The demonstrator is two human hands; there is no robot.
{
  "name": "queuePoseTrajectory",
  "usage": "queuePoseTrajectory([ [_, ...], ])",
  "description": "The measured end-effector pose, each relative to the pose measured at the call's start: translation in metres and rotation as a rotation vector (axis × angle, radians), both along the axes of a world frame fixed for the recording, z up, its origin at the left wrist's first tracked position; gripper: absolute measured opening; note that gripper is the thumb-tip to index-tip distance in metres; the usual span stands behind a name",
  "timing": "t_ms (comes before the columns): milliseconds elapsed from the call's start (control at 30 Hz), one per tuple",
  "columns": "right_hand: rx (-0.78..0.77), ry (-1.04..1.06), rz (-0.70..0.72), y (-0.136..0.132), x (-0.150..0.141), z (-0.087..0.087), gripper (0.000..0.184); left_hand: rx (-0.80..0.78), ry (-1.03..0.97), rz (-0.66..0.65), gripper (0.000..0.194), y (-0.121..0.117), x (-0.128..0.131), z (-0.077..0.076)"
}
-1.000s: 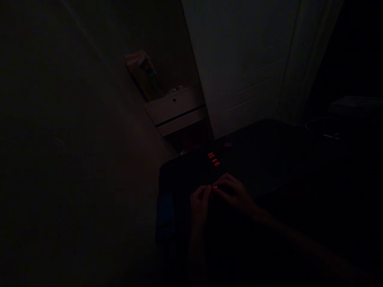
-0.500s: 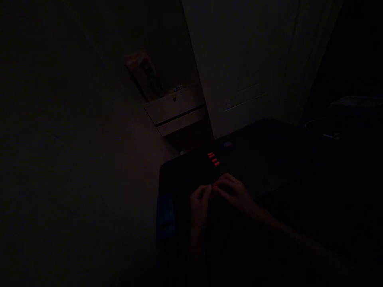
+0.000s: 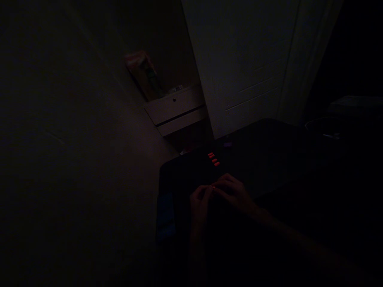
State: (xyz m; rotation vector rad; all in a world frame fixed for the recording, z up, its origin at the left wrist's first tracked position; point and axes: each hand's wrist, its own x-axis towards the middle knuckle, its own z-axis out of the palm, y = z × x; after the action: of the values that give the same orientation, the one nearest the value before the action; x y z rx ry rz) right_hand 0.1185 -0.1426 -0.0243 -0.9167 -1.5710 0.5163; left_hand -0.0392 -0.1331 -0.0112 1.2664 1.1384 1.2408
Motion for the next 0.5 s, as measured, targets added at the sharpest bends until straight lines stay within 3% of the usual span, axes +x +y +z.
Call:
queuePoseTrajectory([
  [500,-0.001,-0.005,0.010,0.0008,-0.0003,0.0010,0.015,-0.009,-0.012,0.014,0.021,0.0003,0.0011,-0.0009],
])
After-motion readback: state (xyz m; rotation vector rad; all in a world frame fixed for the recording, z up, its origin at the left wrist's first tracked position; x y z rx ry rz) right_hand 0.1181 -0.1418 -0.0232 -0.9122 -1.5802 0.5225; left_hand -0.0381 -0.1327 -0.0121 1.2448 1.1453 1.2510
